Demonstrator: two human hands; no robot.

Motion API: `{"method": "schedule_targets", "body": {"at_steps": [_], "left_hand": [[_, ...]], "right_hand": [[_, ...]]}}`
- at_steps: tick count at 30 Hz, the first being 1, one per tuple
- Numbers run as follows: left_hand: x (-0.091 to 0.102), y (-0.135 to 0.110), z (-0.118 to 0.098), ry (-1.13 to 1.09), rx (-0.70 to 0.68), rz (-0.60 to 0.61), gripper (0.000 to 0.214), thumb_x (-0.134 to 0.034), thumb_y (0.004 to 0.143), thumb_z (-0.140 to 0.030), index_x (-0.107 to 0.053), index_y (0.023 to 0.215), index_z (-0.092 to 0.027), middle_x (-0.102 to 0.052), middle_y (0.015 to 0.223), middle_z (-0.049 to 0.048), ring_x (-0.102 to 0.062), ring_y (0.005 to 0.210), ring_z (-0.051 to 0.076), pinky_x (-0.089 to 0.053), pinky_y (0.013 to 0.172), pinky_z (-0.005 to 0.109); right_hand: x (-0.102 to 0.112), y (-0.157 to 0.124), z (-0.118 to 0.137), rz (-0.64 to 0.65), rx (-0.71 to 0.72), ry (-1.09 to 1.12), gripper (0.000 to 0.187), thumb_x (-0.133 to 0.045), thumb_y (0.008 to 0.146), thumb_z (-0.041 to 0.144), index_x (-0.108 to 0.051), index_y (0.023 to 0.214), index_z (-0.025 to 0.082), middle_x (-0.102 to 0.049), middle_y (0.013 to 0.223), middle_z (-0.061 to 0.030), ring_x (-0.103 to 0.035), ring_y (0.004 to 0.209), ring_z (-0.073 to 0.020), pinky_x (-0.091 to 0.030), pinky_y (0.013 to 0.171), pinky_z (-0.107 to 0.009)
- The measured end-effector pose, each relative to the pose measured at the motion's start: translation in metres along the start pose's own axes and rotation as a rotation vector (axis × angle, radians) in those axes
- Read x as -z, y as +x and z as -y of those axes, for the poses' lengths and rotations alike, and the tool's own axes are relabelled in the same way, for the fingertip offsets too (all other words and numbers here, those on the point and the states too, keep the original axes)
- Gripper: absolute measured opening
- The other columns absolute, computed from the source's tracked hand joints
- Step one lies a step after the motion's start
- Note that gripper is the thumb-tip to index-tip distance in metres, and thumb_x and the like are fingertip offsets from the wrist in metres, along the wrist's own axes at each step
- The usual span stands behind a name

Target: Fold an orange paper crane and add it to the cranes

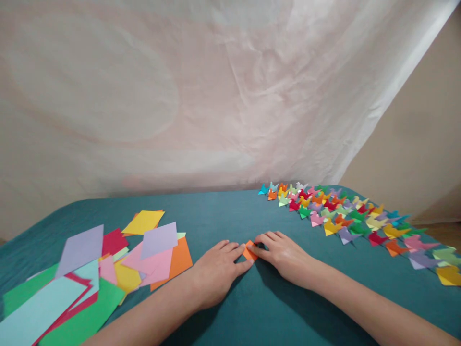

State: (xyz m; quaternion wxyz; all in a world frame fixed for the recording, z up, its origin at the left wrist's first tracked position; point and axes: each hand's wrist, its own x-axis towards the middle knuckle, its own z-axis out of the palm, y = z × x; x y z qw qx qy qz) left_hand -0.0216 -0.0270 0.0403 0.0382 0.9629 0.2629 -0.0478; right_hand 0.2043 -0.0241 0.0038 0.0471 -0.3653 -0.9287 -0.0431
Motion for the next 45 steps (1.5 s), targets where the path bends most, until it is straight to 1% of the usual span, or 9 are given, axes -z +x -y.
{"method": "schedule_targets", "body": {"at_steps": [5,11,17,23,28,31,37,41,45], "left_hand": [[0.0,0.001,0.0,-0.002,-0.008,-0.023,0.042,-0.047,0.083,-0.016,-0.05,0.123,-0.025,-0.044,0.136,0.0102,-0.041,0.125,0.027,-0.03,0.102,0.047],[-0.001,-0.001,-0.001,0.027,-0.003,0.004,0.043,-0.046,0.083,-0.018,-0.047,0.125,-0.026,-0.044,0.136,0.0113,-0.041,0.125,0.027,-0.031,0.102,0.047],[-0.002,-0.004,0.003,-0.013,-0.022,0.021,0.05,-0.047,0.08,-0.016,-0.044,0.129,-0.028,-0.041,0.139,0.0094,-0.039,0.127,0.026,-0.029,0.103,0.046],[0.004,-0.003,0.006,-0.085,0.038,0.043,0.061,-0.047,0.072,-0.011,-0.036,0.132,-0.014,-0.045,0.136,0.0116,-0.041,0.125,0.023,-0.029,0.105,0.04],[0.005,0.001,-0.002,-0.049,0.082,0.067,0.054,-0.042,0.077,-0.012,-0.039,0.131,-0.013,-0.043,0.137,0.0119,-0.038,0.128,0.023,-0.027,0.106,0.04],[0.0,0.004,-0.01,-0.003,0.086,0.076,0.051,-0.041,0.081,-0.013,-0.04,0.132,-0.017,-0.04,0.139,0.0111,-0.034,0.13,0.024,-0.026,0.106,0.043],[-0.007,0.006,-0.014,0.045,0.11,0.062,0.047,-0.044,0.085,-0.017,-0.042,0.132,-0.021,-0.037,0.14,0.0153,-0.035,0.129,0.028,-0.029,0.104,0.046],[-0.001,0.004,-0.012,0.048,0.072,0.059,0.044,-0.044,0.086,-0.018,-0.045,0.13,-0.025,-0.04,0.139,0.0146,-0.037,0.128,0.028,-0.031,0.102,0.046],[0.005,0.001,-0.012,0.047,0.05,0.065,0.045,-0.046,0.085,-0.018,-0.045,0.129,-0.027,-0.042,0.137,0.0149,-0.037,0.128,0.028,-0.033,0.101,0.045]], "right_hand": [[-0.003,0.002,-0.001,-0.01,-0.027,-0.068,0.036,-0.044,0.089,0.016,-0.049,0.125,0.022,-0.054,0.11,-0.0094,-0.048,0.097,-0.0222,-0.04,0.076,-0.034],[-0.006,0.005,0.002,-0.041,-0.051,-0.135,0.029,-0.046,0.09,0.017,-0.054,0.117,0.018,-0.054,0.106,-0.0099,-0.049,0.093,-0.0217,-0.04,0.074,-0.034],[-0.007,0.004,0.002,-0.049,-0.042,-0.141,0.03,-0.047,0.09,0.018,-0.053,0.119,0.018,-0.055,0.105,-0.0093,-0.049,0.093,-0.0216,-0.041,0.074,-0.034],[-0.005,0.003,0.002,-0.032,-0.045,-0.107,0.029,-0.045,0.09,0.018,-0.053,0.119,0.018,-0.054,0.107,-0.0099,-0.048,0.096,-0.0223,-0.041,0.078,-0.035],[-0.006,0.002,0.002,-0.014,-0.052,-0.086,0.03,-0.048,0.089,0.017,-0.053,0.119,0.018,-0.053,0.108,-0.0097,-0.047,0.097,-0.0226,-0.043,0.08,-0.035],[-0.007,0.001,0.003,-0.009,-0.051,-0.079,0.034,-0.05,0.088,0.016,-0.051,0.121,0.018,-0.053,0.109,-0.0105,-0.048,0.096,-0.0231,-0.044,0.08,-0.037],[0.007,-0.004,0.007,0.046,-0.032,0.022,0.043,-0.047,0.087,0.012,-0.046,0.129,0.023,-0.053,0.112,-0.0122,-0.047,0.103,-0.0239,-0.043,0.084,-0.037],[0.021,-0.008,0.006,0.113,-0.006,0.113,0.051,-0.043,0.086,0.006,-0.045,0.13,0.03,-0.05,0.119,-0.0119,-0.045,0.11,-0.0247,-0.042,0.087,-0.039],[0.028,-0.012,0.003,0.171,0.03,0.159,0.06,-0.046,0.079,0.002,-0.046,0.13,0.033,-0.044,0.13,-0.0124,-0.04,0.118,-0.0273,-0.039,0.09,-0.042]]}}
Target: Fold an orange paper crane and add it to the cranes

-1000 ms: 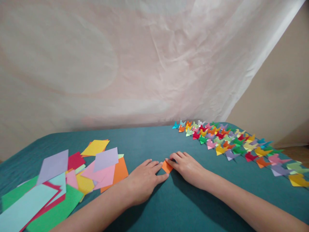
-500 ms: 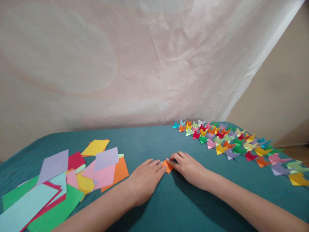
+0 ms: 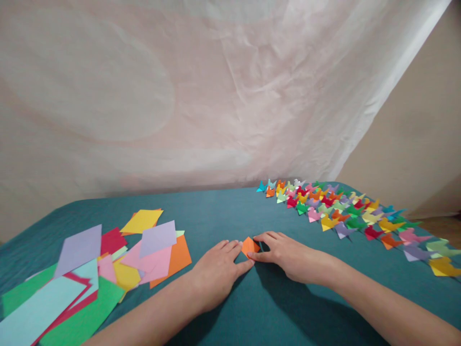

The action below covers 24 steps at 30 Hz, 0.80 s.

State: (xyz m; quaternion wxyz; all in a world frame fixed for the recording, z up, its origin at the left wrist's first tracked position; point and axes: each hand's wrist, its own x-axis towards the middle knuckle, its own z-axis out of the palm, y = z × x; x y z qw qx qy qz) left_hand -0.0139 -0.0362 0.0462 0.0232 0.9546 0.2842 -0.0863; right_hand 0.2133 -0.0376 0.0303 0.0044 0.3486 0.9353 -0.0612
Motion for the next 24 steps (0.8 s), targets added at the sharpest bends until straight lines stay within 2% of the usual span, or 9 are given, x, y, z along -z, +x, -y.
{"method": "schedule_targets", "body": {"at_steps": [4,8,13,18,24], "left_hand": [[0.0,-0.002,0.0,-0.034,-0.024,0.018,0.051,-0.05,0.082,-0.016,-0.043,0.131,-0.03,-0.038,0.141,0.013,-0.035,0.129,0.029,-0.033,0.1,0.046],[-0.002,-0.003,0.0,-0.089,-0.033,0.009,0.059,-0.054,0.078,-0.012,-0.042,0.131,-0.033,-0.033,0.144,0.0111,-0.033,0.13,0.031,-0.033,0.101,0.047],[-0.003,-0.003,-0.002,-0.072,-0.012,0.034,0.061,-0.053,0.079,-0.014,-0.037,0.134,-0.034,-0.029,0.146,0.0105,-0.03,0.131,0.03,-0.033,0.1,0.047],[-0.009,0.001,-0.007,-0.052,0.064,0.032,0.063,-0.049,0.077,-0.012,-0.033,0.138,-0.016,-0.03,0.144,0.0178,-0.031,0.131,0.029,-0.031,0.103,0.045],[-0.017,0.012,-0.014,0.009,0.121,-0.088,0.042,-0.04,0.084,-0.012,-0.049,0.124,-0.007,-0.047,0.131,0.0211,-0.044,0.122,0.029,-0.035,0.1,0.044]], "right_hand": [[0.003,-0.003,-0.002,0.025,-0.002,0.023,0.064,-0.046,0.075,0.0,-0.047,0.128,0.035,-0.041,0.133,-0.011,-0.039,0.12,-0.028,-0.038,0.091,-0.043],[0.003,-0.002,-0.002,0.01,-0.004,0.028,0.068,-0.046,0.076,-0.001,-0.043,0.131,0.037,-0.043,0.131,-0.0094,-0.039,0.118,-0.0261,-0.037,0.091,-0.042],[-0.008,0.006,0.0,-0.074,-0.077,-0.032,0.052,-0.046,0.085,0.008,-0.044,0.131,0.031,-0.051,0.116,-0.0104,-0.045,0.106,-0.0232,-0.04,0.087,-0.039],[-0.025,0.015,-0.004,-0.156,-0.112,-0.125,0.044,-0.046,0.087,0.011,-0.046,0.129,0.023,-0.052,0.11,-0.0102,-0.046,0.098,-0.022,-0.042,0.084,-0.037],[-0.03,0.021,-0.008,-0.195,-0.105,-0.19,0.034,-0.046,0.089,0.014,-0.051,0.122,0.019,-0.054,0.105,-0.0096,-0.047,0.093,-0.0214,-0.043,0.079,-0.035]]}}
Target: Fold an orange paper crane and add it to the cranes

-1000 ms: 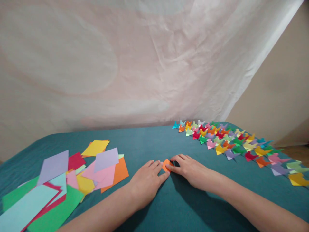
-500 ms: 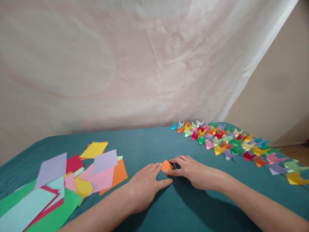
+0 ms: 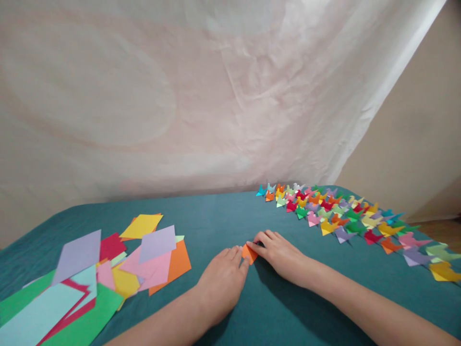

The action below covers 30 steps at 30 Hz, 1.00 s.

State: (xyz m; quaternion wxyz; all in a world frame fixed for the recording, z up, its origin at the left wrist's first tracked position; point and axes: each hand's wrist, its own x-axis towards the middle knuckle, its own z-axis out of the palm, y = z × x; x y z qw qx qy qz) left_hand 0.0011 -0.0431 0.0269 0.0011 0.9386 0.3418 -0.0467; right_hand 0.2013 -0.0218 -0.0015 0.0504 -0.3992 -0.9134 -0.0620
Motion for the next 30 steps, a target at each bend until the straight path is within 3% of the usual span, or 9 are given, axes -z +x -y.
{"method": "schedule_targets", "body": {"at_steps": [6,13,18,24,30], "left_hand": [[-0.001,0.004,-0.001,0.055,-0.013,-0.026,0.037,-0.04,0.085,-0.012,-0.052,0.12,-0.008,-0.052,0.127,0.0208,-0.048,0.119,0.029,-0.037,0.098,0.042],[-0.005,0.002,0.0,0.052,-0.017,-0.032,0.039,-0.039,0.086,-0.012,-0.05,0.122,-0.008,-0.049,0.129,0.0223,-0.046,0.12,0.03,-0.037,0.097,0.043],[-0.01,0.004,0.0,0.058,-0.021,-0.084,0.037,-0.043,0.085,-0.013,-0.051,0.121,-0.009,-0.051,0.127,0.0216,-0.049,0.117,0.029,-0.038,0.096,0.043],[-0.019,0.012,0.001,0.024,0.03,-0.235,0.03,-0.052,0.087,-0.035,-0.062,0.1,-0.009,-0.064,0.104,0.0169,-0.058,0.102,0.029,-0.045,0.086,0.042],[-0.023,0.013,0.009,0.01,0.04,-0.349,0.027,-0.052,0.088,-0.036,-0.063,0.094,-0.012,-0.067,0.094,0.0111,-0.06,0.094,0.024,-0.044,0.087,0.04]], "right_hand": [[0.007,0.0,-0.001,0.01,0.008,0.034,0.027,-0.046,0.09,0.016,-0.057,0.115,0.017,-0.056,0.105,-0.0095,-0.049,0.095,-0.0208,-0.044,0.081,-0.033],[0.026,-0.009,-0.011,0.146,0.061,0.096,0.039,-0.039,0.088,0.008,-0.055,0.121,0.02,-0.054,0.122,-0.0111,-0.05,0.109,-0.0221,-0.041,0.089,-0.037],[0.027,-0.014,-0.018,0.205,0.055,0.127,0.045,-0.043,0.081,0.005,-0.059,0.118,0.025,-0.052,0.129,-0.0081,-0.049,0.114,-0.0237,-0.039,0.093,-0.04],[0.022,-0.01,-0.021,0.094,-0.024,0.265,0.041,-0.042,0.078,0.004,-0.067,0.104,0.023,-0.063,0.114,-0.0049,-0.057,0.103,-0.0184,-0.041,0.09,-0.032],[0.017,-0.004,-0.018,-0.004,-0.03,0.345,0.037,-0.051,0.082,0.013,-0.058,0.117,0.021,-0.067,0.103,-0.0057,-0.058,0.097,-0.0178,-0.041,0.086,-0.03]]}}
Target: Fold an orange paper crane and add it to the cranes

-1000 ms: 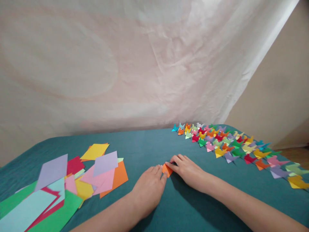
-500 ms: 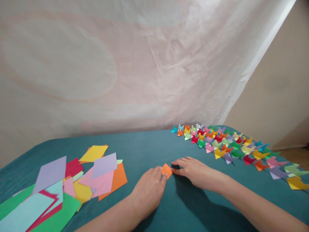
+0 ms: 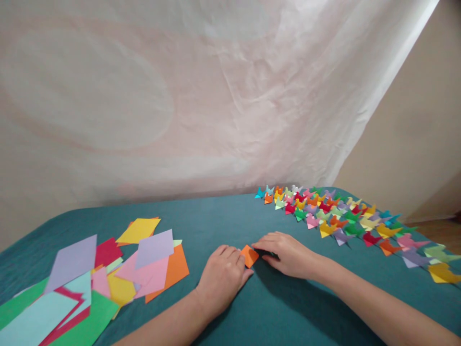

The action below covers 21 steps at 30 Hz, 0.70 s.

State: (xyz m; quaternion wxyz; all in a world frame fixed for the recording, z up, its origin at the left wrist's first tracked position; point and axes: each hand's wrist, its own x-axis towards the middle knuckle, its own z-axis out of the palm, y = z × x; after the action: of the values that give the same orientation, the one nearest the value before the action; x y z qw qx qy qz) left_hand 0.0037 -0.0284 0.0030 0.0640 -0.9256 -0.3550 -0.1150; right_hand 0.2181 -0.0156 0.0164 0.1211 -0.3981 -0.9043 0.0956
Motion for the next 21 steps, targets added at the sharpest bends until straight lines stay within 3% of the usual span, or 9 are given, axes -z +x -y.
{"method": "schedule_targets", "body": {"at_steps": [5,15,21], "left_hand": [[-0.004,0.0,0.005,-0.019,-0.003,-0.048,0.024,-0.05,0.089,-0.032,-0.062,0.096,-0.013,-0.068,0.095,0.009,-0.06,0.094,0.021,-0.036,0.098,0.041],[-0.004,-0.001,0.013,-0.114,-0.038,-0.067,0.023,-0.044,0.09,-0.027,-0.061,0.103,-0.017,-0.065,0.107,0.0068,-0.058,0.101,0.019,-0.035,0.1,0.04],[-0.01,-0.002,0.015,-0.135,-0.05,-0.143,0.022,-0.045,0.089,-0.023,-0.062,0.102,-0.019,-0.067,0.102,0.0055,-0.059,0.097,0.018,-0.037,0.098,0.04]], "right_hand": [[-0.007,0.0,-0.001,-0.023,0.044,0.015,0.033,-0.054,0.084,0.02,-0.056,0.117,0.021,-0.066,0.103,-0.0058,-0.058,0.096,-0.0176,-0.04,0.084,-0.03],[-0.025,0.001,-0.006,-0.168,0.097,-0.04,0.022,-0.048,0.088,0.017,-0.06,0.106,0.021,-0.067,0.096,-0.0046,-0.058,0.09,-0.0153,-0.039,0.079,-0.029],[-0.031,0.002,-0.012,-0.235,0.193,-0.073,0.019,-0.049,0.089,0.018,-0.063,0.1,0.022,-0.067,0.093,-0.0037,-0.057,0.084,-0.015,-0.036,0.076,-0.031]]}}
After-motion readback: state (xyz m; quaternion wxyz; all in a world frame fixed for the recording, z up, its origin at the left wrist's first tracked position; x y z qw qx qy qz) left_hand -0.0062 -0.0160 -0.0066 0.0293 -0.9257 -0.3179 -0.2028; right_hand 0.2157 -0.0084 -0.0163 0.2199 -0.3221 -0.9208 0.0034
